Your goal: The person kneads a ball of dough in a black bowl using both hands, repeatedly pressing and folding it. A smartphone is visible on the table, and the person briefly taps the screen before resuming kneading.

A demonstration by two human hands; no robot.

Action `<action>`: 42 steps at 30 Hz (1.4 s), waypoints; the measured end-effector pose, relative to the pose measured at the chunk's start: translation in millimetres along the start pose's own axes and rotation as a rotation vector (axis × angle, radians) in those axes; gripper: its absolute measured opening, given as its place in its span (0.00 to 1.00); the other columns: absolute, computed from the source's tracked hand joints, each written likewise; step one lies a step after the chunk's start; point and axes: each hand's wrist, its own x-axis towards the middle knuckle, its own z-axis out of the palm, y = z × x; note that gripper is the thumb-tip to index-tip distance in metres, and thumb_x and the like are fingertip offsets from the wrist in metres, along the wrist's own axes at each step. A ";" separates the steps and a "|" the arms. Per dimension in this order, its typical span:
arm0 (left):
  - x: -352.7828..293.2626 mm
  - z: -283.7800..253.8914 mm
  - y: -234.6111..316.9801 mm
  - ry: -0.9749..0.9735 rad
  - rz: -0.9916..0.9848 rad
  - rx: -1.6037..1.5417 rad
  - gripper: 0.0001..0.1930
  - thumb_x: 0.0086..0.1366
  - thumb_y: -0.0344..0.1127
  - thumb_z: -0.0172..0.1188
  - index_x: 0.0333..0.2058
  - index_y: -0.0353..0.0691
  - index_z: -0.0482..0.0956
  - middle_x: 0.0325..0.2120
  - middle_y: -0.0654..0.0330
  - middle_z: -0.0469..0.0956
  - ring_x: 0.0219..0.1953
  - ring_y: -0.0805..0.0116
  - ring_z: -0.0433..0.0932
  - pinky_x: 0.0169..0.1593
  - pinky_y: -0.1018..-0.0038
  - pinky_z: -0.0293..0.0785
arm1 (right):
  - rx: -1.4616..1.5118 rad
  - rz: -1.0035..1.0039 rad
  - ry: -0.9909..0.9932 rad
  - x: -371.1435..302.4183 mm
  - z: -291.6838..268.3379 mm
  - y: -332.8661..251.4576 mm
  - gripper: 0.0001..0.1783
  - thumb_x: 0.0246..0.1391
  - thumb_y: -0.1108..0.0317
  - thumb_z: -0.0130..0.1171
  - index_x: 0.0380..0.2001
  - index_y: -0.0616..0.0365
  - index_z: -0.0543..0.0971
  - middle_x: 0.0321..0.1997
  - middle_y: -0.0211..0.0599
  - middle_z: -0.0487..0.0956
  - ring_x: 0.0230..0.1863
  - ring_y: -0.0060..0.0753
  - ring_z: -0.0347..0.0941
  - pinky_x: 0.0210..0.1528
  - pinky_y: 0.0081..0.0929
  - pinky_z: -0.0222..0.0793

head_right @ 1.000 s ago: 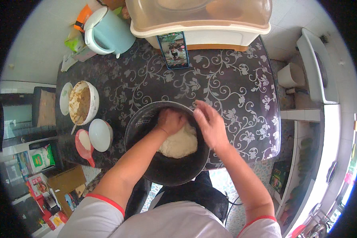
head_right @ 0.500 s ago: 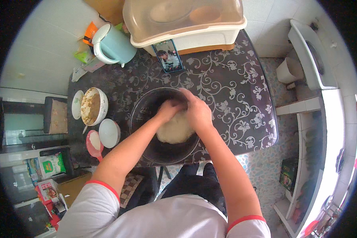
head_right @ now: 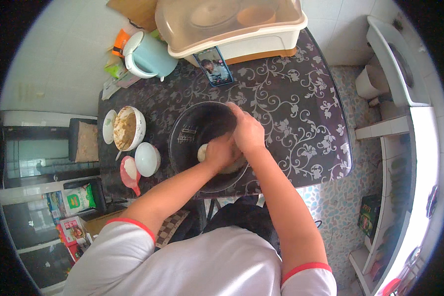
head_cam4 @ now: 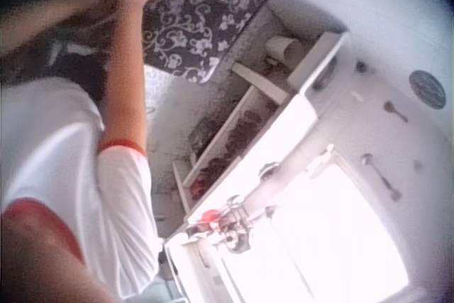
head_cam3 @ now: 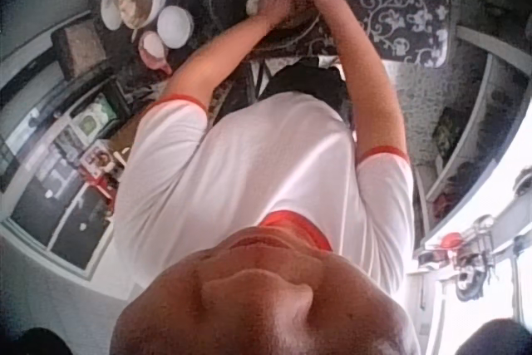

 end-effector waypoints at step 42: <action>26.7 17.2 -27.7 -0.222 0.072 -0.026 0.17 0.55 0.50 0.60 0.40 0.50 0.77 0.35 0.55 0.78 0.35 0.50 0.79 0.38 0.55 0.75 | -0.099 0.002 -0.018 1.9 0.4 0.1 0.28 0.55 0.75 0.48 0.59 0.37 0.68 0.37 0.47 0.80 0.41 0.50 0.76 0.43 0.44 0.71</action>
